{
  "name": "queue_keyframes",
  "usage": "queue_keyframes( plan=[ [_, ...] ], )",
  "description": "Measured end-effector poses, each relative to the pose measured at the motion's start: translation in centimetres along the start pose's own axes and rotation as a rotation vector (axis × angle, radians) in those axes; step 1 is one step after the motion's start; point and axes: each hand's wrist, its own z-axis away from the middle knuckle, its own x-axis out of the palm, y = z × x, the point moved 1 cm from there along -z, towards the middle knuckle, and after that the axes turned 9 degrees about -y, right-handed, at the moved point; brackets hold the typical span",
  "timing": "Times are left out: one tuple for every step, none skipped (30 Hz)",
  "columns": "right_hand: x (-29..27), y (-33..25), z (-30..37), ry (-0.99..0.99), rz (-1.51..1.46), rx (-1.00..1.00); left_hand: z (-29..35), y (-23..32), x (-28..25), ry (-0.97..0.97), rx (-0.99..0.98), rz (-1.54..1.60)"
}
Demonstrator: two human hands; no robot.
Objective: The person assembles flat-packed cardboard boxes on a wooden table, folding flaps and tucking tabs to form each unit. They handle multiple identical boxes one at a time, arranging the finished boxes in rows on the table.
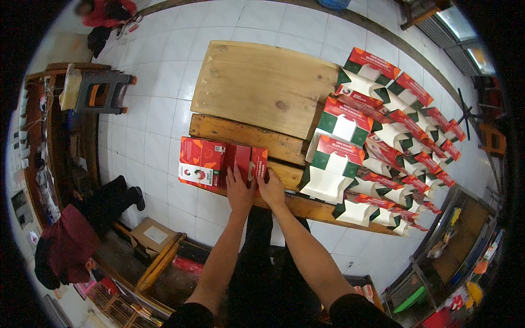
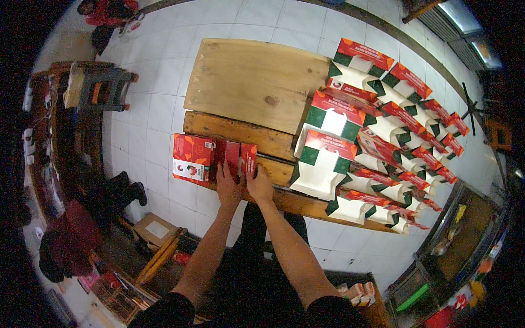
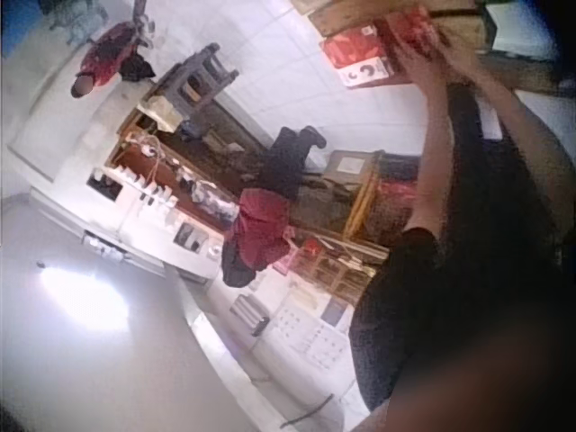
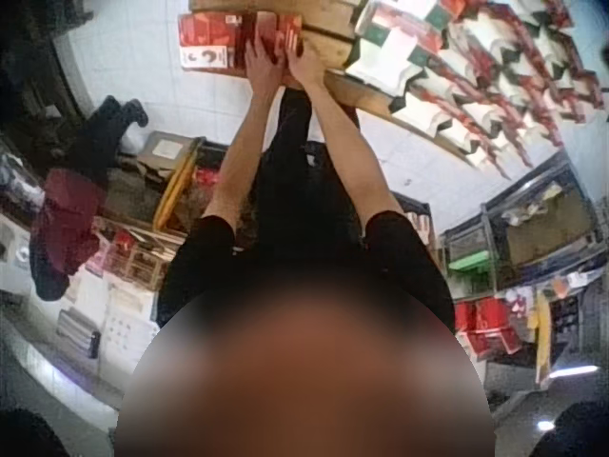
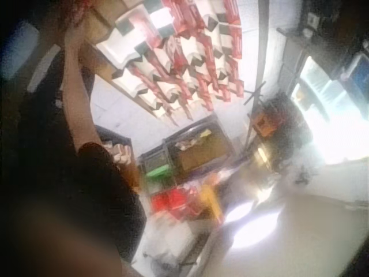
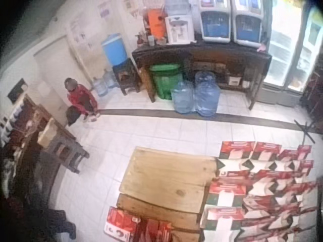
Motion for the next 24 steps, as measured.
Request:
queue_keyframes(
  plan=[
    [0.5, -0.1, -0.4, 0.008, -0.032, 0.0, -0.3, -0.2, 0.4, -0.004, -0.013, -0.015],
    [0.8, -0.1, -0.6, 0.012, -0.058, -0.003, -0.5, -0.5, 0.7, -0.044, -0.05, -0.02],
    [1.0, 0.0, -0.5, 0.011, -0.076, 0.002, -0.6, -0.7, 0.9, -0.052, -0.1, -0.032],
    [1.0, 0.1, -0.3, 0.022, -0.061, -0.049, -0.6, -0.9, 0.9, -0.096, -0.091, -0.025],
    [0.9, 0.3, -0.1, 0.034, -0.04, -0.09, -0.6, -1.0, 0.9, -0.109, -0.088, -0.024],
    [0.8, 0.4, 0.0, 0.047, -0.016, -0.131, -0.4, -1.0, 0.8, -0.133, -0.074, -0.016],
    [0.8, 0.5, 0.2, 0.072, -0.005, -0.15, -0.2, -1.0, 0.5, -0.079, -0.045, -0.02],
    [0.9, 0.6, 0.3, 0.101, 0.006, -0.169, 0.1, -0.9, 0.2, -0.036, -0.001, -0.016],
    [1.0, 0.5, 0.4, 0.145, 0.037, -0.16, 0.5, -0.8, -0.3, -0.052, 0.0, -0.003],
    [1.0, 0.4, 0.6, 0.179, -0.001, -0.247, 0.9, -0.6, -1.0, -0.01, 0.011, 0.036],
    [1.0, 0.1, 0.8, 0.231, -0.019, -0.304, 1.5, -0.5, -1.8, -0.034, -0.017, 0.083],
    [0.9, -0.2, 1.2, 0.297, -0.029, -0.334, 2.1, -0.4, -2.7, -0.027, -0.02, 0.123],
    [0.6, -0.4, 1.7, 0.302, -0.089, -0.326, 2.7, -0.3, -3.6, -0.054, -0.031, 0.206],
    [0.2, -0.7, 2.5, 0.315, -0.143, -0.293, 3.5, -0.3, -4.6, -0.049, -0.027, 0.282],
    [-0.5, -1.2, 3.4, 0.351, -0.189, -0.337, 4.1, -0.3, -5.6, -0.028, -0.017, 0.37],
    [-1.3, -1.4, 4.0, 0.185, -0.378, -0.241, 4.7, -0.5, -6.5, -0.046, -0.075, 0.479],
    [-2.3, -1.7, 5.1, 0.037, -0.478, -0.138, 5.1, -0.6, -7.3, -0.037, -0.122, 0.565],
    [-3.5, -1.9, 6.8, -0.097, -0.588, -0.075, 5.4, -0.5, -8.1, 0.072, 0.041, 0.667],
    [-4.5, -2.2, 8.6, -0.237, -0.68, 0.001, 6.0, -0.4, -8.7, 0.149, 0.106, 0.701],
    [-5.7, -2.5, 10.3, -0.26, -0.654, -0.035, 6.1, -0.3, -9.1, 0.124, 0.142, 0.486],
    [-6.7, -2.8, 12.1, -0.288, -0.611, -0.054, 6.6, -0.2, -9.5, 0.123, 0.148, 0.299],
    [-7.7, -3.1, 13.7, -0.334, -0.6, -0.103, 7.1, 0.2, -9.3, 0.0, 0.202, 0.279],
    [-8.6, -3.3, 15.0, -0.341, -0.589, -0.066, 7.7, 0.7, -9.3, -0.102, 0.233, 0.285],
    [-9.5, -3.4, 16.1, -0.359, -0.611, -0.06, 8.2, 1.1, -8.9, -0.271, 0.215, 0.278]
  ],
)
